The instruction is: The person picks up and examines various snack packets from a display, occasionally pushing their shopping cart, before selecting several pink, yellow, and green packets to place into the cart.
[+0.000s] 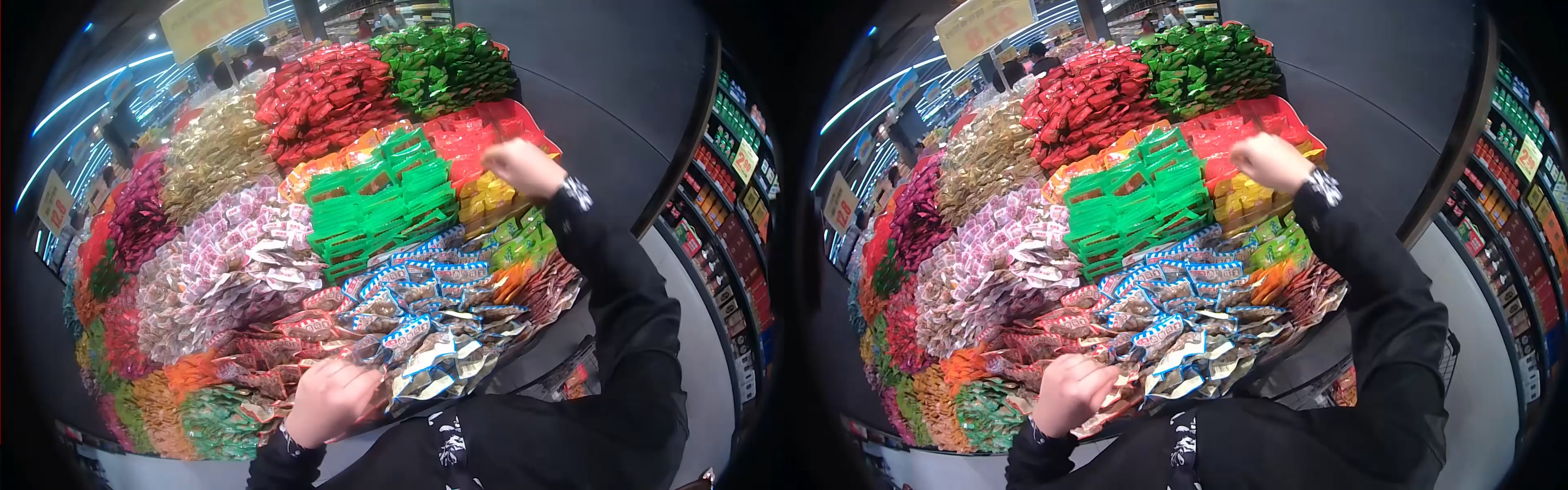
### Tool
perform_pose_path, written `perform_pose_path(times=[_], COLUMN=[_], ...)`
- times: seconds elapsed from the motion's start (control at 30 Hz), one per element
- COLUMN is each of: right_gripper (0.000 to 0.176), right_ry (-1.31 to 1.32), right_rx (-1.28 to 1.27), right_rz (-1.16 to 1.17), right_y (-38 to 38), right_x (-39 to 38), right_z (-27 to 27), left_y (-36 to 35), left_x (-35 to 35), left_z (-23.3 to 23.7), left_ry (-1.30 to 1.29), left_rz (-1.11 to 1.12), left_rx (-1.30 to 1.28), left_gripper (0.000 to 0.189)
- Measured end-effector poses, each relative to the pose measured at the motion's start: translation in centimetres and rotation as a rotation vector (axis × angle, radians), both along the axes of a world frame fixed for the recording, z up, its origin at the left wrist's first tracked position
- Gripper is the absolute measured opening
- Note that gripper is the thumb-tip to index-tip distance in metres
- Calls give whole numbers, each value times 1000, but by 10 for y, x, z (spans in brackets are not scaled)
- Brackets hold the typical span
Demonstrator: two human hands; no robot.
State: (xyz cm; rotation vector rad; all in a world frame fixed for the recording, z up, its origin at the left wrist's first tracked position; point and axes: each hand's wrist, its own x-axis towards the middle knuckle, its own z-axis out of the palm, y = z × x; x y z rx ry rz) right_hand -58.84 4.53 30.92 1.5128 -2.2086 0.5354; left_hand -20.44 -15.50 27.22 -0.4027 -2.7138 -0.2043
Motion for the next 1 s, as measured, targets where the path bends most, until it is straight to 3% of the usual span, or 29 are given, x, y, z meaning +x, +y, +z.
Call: perform_pose_path(times=[0.13,0.23,0.33,0.4,0.5,0.57,0.63,0.7,0.77,0.83,0.93,1.0], right_gripper=[17,20,23,18,17,18,18,20,21,23,21,21], right_ry=[32,131,110,145,147,146,-50,-217,-408,-717,-815,-806], right_rx=[-77,-206,-239,-319,-322,-294,-356,-636,-717,-688,-476,-379], right_rz=[-124,-141,-194,-235,-275,-291,-129,-37,122,395,455,468], right_y=[-99,-145,-176,-190,-198,-195,-188,-181,-160,-132,-89,-67], right_x=[-118,-153,-155,-160,-163,-168,-176,-179,-174,-145,-93,-60], right_z=[27,26,24,21,18,18,28,44,66,80,77,69], left_y=[-15,-28,-41,-45,-47,-49,-52,-57,-57,-59,-46,-21], left_x=[-89,-176,-246,-274,-292,-295,-298,-301,-299,-296,-293,-283], left_z=[22,31,29,26,16,11,13,18,24,28,28,36], left_ry=[101,242,226,34,38,46,51,87,194,219,240,93], left_rz=[-51,-65,52,170,162,166,208,219,152,99,41,-180], left_rx=[-98,-12,68,549,729,704,773,844,1008,1085,1228,1641], left_gripper=[7,8,10,15,18,18,17,18,19,24,28,30])
